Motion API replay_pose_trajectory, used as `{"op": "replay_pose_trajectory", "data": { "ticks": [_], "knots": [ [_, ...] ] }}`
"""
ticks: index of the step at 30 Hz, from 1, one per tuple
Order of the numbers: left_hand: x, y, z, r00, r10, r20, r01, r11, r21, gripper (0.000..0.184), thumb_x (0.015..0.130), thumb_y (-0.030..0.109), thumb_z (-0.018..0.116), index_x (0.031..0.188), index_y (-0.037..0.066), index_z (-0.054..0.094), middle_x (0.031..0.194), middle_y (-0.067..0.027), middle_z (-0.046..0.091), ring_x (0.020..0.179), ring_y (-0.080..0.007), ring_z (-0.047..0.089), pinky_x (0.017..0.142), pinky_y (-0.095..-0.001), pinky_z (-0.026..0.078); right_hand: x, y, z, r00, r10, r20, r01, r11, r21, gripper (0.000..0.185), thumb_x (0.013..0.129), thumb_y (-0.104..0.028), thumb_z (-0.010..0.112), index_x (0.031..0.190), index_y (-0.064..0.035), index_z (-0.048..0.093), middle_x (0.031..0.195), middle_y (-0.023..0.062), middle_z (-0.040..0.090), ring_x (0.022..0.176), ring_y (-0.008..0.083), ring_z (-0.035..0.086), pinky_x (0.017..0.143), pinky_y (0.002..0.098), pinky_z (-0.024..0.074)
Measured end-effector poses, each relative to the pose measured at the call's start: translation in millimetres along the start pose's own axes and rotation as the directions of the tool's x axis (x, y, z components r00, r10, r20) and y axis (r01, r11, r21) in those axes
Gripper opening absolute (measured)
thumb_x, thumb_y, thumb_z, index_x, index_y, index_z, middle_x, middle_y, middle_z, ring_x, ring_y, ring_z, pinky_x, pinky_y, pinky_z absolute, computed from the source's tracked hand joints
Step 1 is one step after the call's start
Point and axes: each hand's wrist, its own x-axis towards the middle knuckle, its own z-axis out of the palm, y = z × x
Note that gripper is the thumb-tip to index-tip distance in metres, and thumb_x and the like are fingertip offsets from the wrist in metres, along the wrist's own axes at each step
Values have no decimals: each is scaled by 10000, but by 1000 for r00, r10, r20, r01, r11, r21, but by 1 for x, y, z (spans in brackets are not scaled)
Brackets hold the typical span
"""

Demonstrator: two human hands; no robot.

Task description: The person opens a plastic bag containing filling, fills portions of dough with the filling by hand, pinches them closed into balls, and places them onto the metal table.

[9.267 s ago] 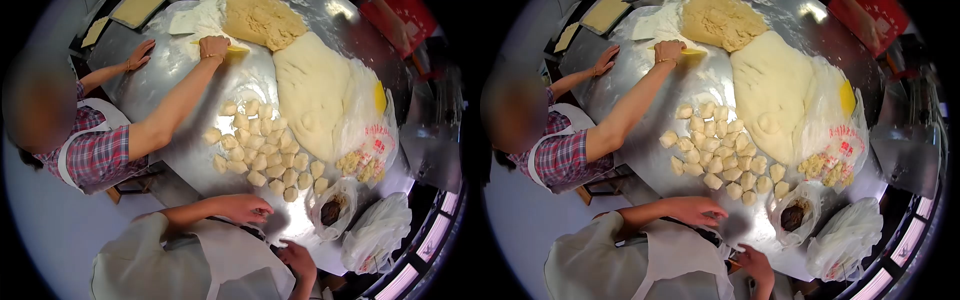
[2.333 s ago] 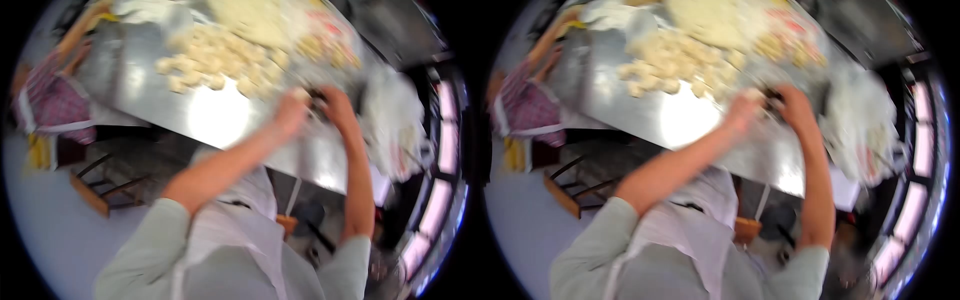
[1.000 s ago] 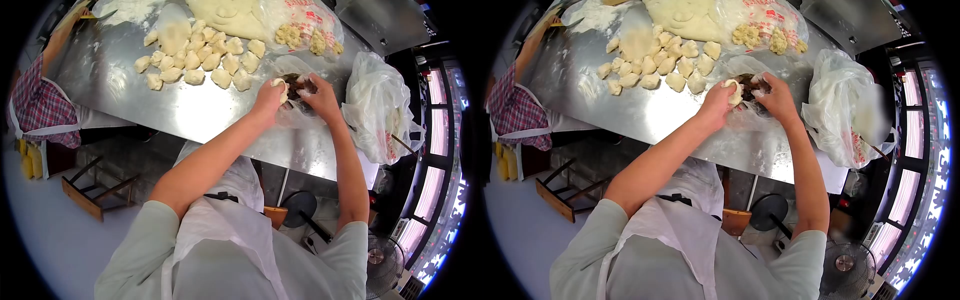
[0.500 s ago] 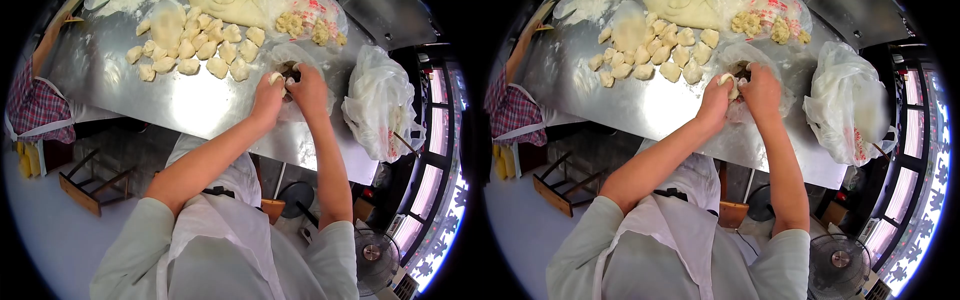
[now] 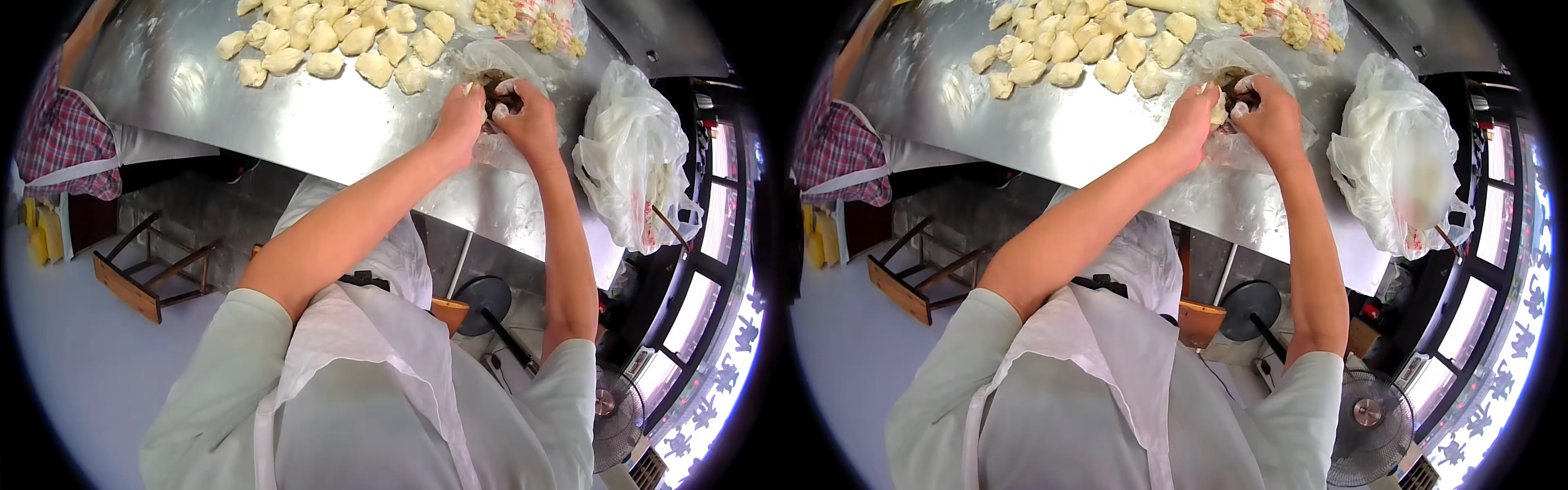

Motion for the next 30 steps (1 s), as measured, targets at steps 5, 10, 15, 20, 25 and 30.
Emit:
{"op": "replay_pose_trajectory", "data": {
  "ticks": [5, 10, 15, 20, 25, 30],
  "knots": [
    [9, 4, -3, 999, -26, 33, 28, 999, -36, 321, 1099, 288, 456, 1302, 49, 528, 1210, -90, 631, 1046, -217, 620, 900, -417, 520, -10, -6, -1, 999, -42, -15, 43, 999, 27, 311, 715, -57, 752, 1023, -43, 715, 972, 137, 715, 860, 303, 696, 804, 374, 554],
    [2, 8, -2, 998, -35, 50, 40, 992, -119, 333, 1105, 280, 452, 1310, 33, 538, 1223, -94, 642, 1071, -221, 638, 948, -406, 519, -13, -1, -5, 997, -82, 16, 79, 988, 134, 302, 726, -32, 754, 1027, -35, 727, 947, 115, 713, 839, 250, 692, 820, 337, 552],
    [13, 5, -6, 997, -35, 66, 42, 994, -106, 323, 1107, 253, 440, 1322, 36, 546, 1256, -104, 638, 1110, -233, 642, 971, -404, 527, -19, -9, -7, 999, 4, 42, -14, 973, 230, 276, 796, -19, 741, 1072, -18, 736, 992, 77, 746, 866, 160, 688, 833, 301, 550],
    [26, -5, -11, 983, -52, 175, 84, 980, -179, 323, 1074, 257, 473, 1258, 16, 585, 1169, -145, 647, 1024, -263, 658, 829, -439, 555, -20, -22, -6, 982, 149, 120, -191, 796, 574, 232, 896, -51, 730, 1120, 11, 727, 1034, 41, 743, 919, 98, 662, 853, 268, 541],
    [39, -14, -32, 920, 70, 386, -39, 995, -87, 375, 1131, 194, 342, 1382, -44, 488, 1350, -157, 592, 1226, -277, 601, 1097, -439, 482, -27, -30, -16, 986, 165, -5, -151, 913, 378, 296, 920, -10, 688, 1215, 14, 706, 1082, 54, 745, 979, 132, 684, 893, 287, 537],
    [4, -1, -22, 945, -29, 325, 126, 951, -284, 362, 1124, 230, 392, 1382, 1, 502, 1295, -116, 614, 1151, -236, 616, 1038, -409, 490, -50, -40, 21, 970, 204, -132, -132, 899, 417, 366, 886, 2, 741, 1248, -16, 688, 1044, 121, 755, 923, 160, 716, 831, 313, 564]
  ]
}}
